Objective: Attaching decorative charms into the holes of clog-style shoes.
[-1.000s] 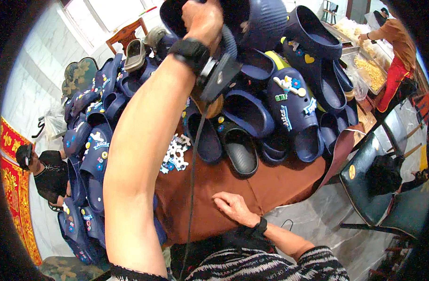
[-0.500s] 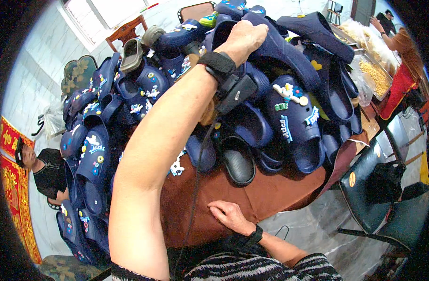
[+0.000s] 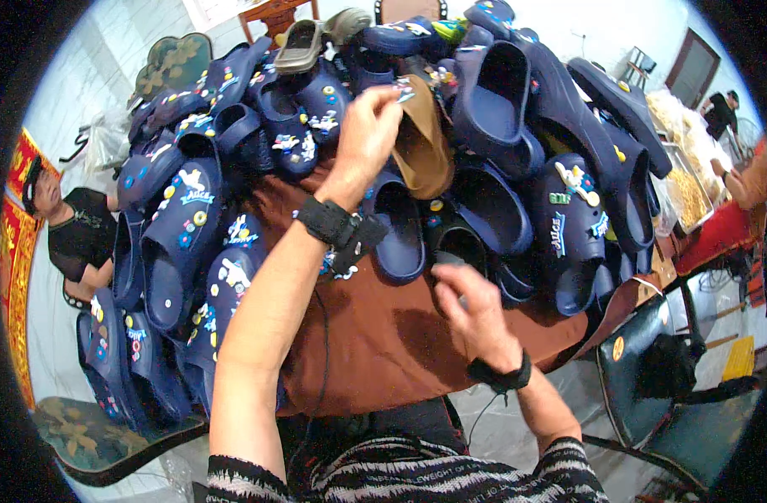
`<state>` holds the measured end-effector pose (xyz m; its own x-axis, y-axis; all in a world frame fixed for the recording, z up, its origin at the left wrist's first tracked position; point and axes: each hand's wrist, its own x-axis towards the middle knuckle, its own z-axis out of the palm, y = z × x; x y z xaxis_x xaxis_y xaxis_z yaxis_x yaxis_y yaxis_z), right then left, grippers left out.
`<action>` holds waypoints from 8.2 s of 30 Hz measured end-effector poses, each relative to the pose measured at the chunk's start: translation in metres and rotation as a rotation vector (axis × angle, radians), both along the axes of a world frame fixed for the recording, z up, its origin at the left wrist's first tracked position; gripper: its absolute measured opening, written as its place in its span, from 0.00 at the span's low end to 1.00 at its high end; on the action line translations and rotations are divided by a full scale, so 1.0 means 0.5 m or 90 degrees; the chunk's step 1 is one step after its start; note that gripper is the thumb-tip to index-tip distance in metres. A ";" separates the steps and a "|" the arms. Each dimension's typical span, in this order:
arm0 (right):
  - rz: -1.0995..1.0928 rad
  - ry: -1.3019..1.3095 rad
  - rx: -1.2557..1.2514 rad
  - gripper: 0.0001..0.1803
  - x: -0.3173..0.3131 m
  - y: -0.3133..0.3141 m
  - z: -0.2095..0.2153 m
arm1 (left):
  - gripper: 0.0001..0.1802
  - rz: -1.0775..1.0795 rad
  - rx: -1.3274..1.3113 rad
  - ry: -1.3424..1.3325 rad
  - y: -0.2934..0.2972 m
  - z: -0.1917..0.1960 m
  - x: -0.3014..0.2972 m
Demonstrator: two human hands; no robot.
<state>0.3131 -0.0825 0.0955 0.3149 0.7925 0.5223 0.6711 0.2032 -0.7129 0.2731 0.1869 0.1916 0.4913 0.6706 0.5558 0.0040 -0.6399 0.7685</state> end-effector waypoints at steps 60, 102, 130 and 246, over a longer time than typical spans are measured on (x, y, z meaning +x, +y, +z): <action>-0.279 -0.475 -0.181 0.22 0.198 0.312 0.135 | 0.16 0.288 -0.183 0.119 0.059 -0.251 -0.192; 0.209 0.323 -0.459 0.26 -0.065 0.173 -0.036 | 0.22 0.310 -0.030 0.412 -0.431 -0.264 -0.603; 0.171 0.231 -0.358 0.20 -0.192 0.055 -0.153 | 0.34 -0.478 -0.331 -0.584 -0.542 0.032 -0.530; 0.070 0.013 -0.149 0.33 -0.237 0.021 -0.055 | 0.34 0.112 -0.146 0.059 -0.420 -0.229 -0.572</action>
<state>0.1945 -0.0720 0.0678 0.2292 0.9212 0.3143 0.6388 0.1012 -0.7627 -0.0126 -0.0230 0.0773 0.3984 0.8529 0.3375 0.1764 -0.4323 0.8843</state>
